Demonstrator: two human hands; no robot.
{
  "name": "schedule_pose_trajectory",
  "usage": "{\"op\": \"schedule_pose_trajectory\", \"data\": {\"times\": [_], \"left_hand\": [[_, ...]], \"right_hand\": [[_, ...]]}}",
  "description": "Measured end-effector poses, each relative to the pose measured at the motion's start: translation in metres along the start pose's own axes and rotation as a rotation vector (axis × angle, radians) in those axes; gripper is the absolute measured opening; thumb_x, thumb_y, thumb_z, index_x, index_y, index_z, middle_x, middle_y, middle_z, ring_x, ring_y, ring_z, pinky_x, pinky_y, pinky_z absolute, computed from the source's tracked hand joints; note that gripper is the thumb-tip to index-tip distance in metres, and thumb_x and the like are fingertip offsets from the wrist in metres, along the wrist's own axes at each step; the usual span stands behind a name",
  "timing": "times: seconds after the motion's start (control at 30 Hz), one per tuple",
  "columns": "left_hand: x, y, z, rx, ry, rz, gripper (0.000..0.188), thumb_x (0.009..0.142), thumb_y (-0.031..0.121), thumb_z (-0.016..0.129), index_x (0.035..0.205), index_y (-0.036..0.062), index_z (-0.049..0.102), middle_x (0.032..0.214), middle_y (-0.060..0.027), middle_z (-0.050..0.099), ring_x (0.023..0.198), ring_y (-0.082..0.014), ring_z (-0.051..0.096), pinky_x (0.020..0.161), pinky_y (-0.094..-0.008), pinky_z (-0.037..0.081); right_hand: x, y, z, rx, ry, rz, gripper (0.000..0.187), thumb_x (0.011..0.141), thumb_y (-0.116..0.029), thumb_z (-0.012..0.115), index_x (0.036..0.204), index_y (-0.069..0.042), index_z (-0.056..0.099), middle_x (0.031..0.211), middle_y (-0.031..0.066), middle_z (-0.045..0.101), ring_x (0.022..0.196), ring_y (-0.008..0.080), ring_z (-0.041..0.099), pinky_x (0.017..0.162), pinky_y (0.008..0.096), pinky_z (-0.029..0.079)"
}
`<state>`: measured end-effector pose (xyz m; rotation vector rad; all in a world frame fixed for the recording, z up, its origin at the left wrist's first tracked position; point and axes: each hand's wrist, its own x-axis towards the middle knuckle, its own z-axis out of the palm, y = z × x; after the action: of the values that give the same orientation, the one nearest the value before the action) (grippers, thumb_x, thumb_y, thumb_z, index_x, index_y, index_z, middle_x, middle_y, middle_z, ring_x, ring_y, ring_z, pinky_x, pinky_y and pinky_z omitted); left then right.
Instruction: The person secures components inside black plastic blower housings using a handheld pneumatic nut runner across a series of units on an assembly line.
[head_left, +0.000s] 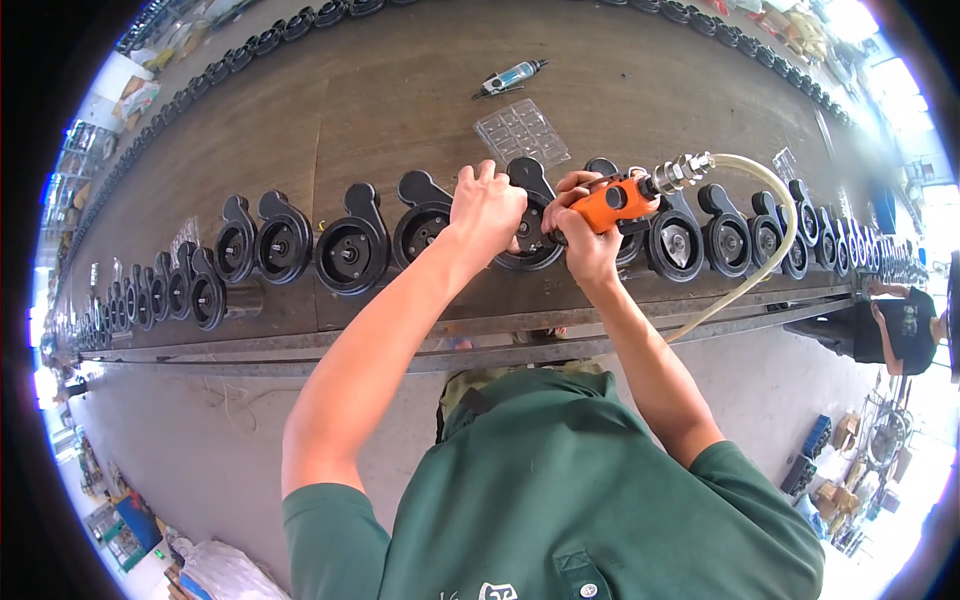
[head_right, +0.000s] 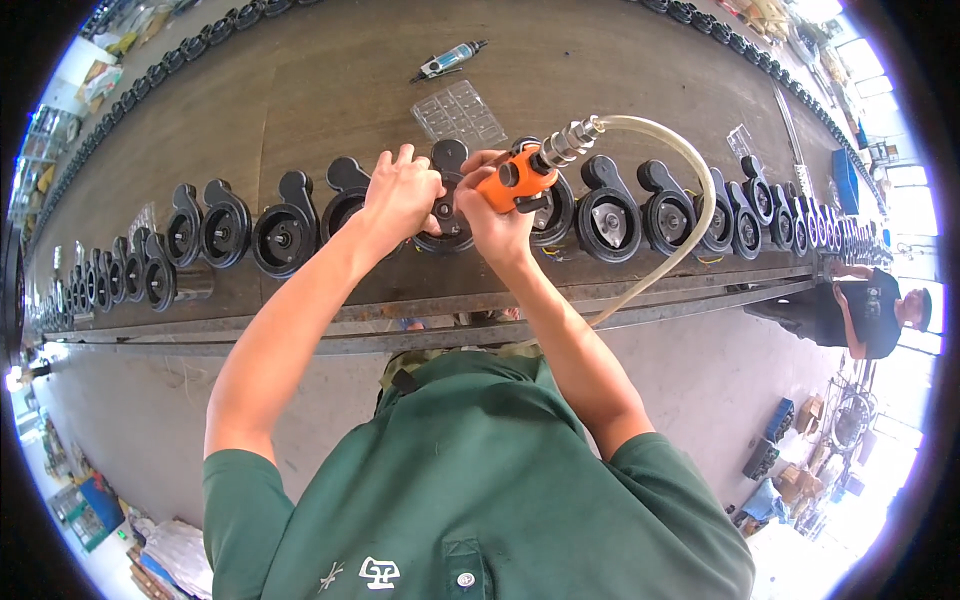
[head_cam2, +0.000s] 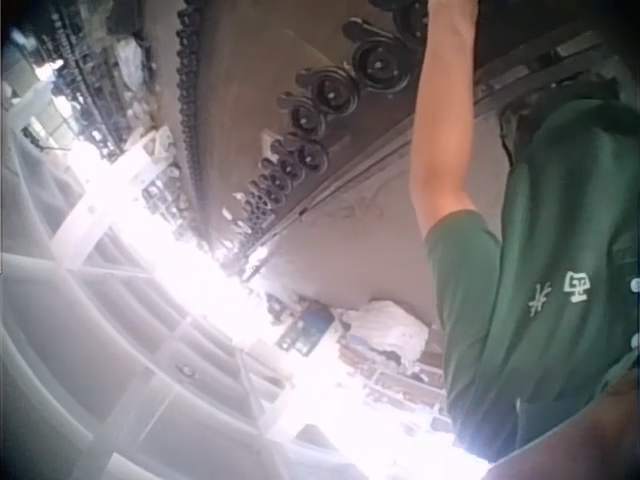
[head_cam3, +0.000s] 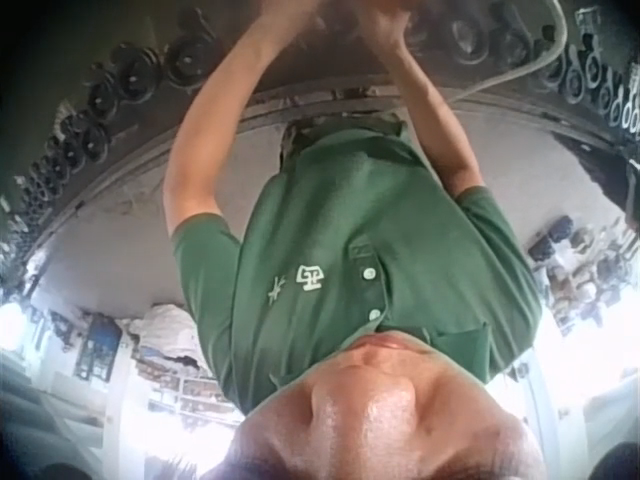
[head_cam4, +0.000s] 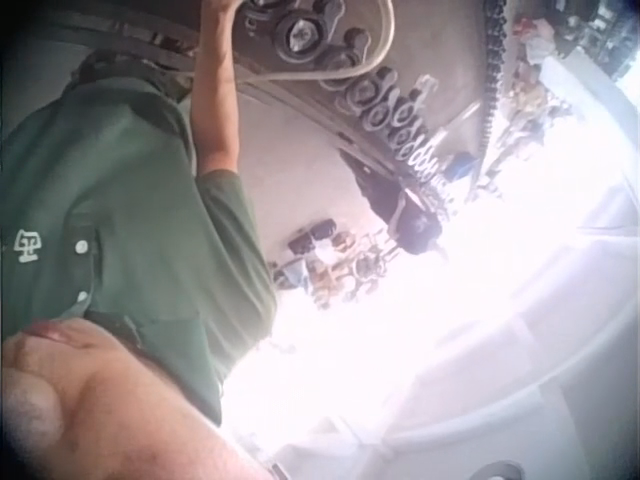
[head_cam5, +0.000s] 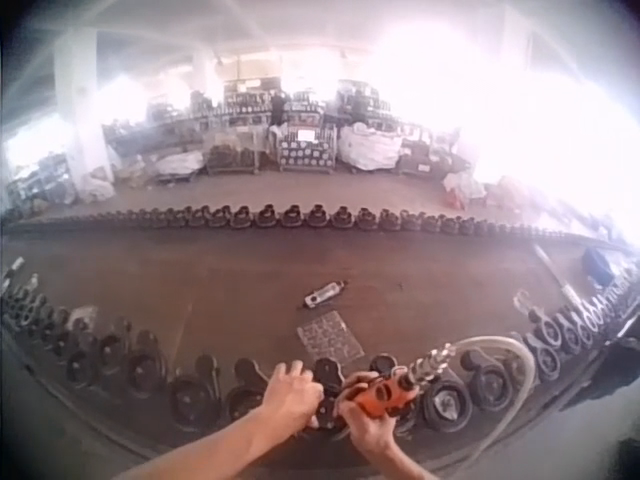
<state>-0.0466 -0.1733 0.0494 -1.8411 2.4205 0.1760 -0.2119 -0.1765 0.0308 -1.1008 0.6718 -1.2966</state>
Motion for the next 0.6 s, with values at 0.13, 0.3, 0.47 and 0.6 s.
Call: {"op": "schedule_pose_trajectory", "data": {"times": [0.13,0.3,0.47,0.6], "left_hand": [[-0.001,-0.004,0.001,-0.046,0.027,0.032,0.049,0.057,0.039,0.095,0.097,0.0154,0.079,0.1,-0.0034,0.073,0.112,-0.0276,0.062,0.091,-0.0434,0.048],[-0.001,-0.005,0.005,-0.074,0.054,0.059,0.046,0.058,0.037,0.094,0.095,0.0137,0.078,0.098,-0.003,0.073,0.109,-0.0275,0.063,0.089,-0.0431,0.049],[-0.003,-0.003,0.009,-0.075,0.07,0.032,0.042,0.059,0.036,0.093,0.092,0.0142,0.078,0.096,-0.0026,0.073,0.107,-0.027,0.064,0.088,-0.043,0.05],[-0.005,-0.002,0.01,-0.049,0.071,0.011,0.04,0.06,0.036,0.092,0.091,0.0151,0.078,0.094,-0.0025,0.073,0.105,-0.0264,0.065,0.087,-0.0428,0.05]], "right_hand": [[0.001,0.001,-0.002,0.004,-0.001,0.003,0.031,0.082,0.007,0.062,0.111,0.002,0.053,0.08,0.0055,0.064,0.066,0.0109,0.062,0.061,0.0253,0.052],[0.002,-0.002,0.0,-0.067,-0.034,0.017,0.028,0.083,0.004,0.054,0.111,0.003,0.05,0.075,0.0085,0.061,0.067,0.0184,0.06,0.068,0.0326,0.052],[-0.001,0.0,0.001,-0.084,-0.052,0.06,0.029,0.082,0.004,0.054,0.111,0.003,0.05,0.075,0.0091,0.061,0.067,0.0184,0.06,0.068,0.0326,0.053],[-0.004,-0.01,0.004,0.024,-0.05,0.02,0.028,0.084,0.003,0.057,0.111,0.003,0.053,0.079,0.0055,0.063,0.071,0.0118,0.061,0.07,0.0276,0.052]]}}
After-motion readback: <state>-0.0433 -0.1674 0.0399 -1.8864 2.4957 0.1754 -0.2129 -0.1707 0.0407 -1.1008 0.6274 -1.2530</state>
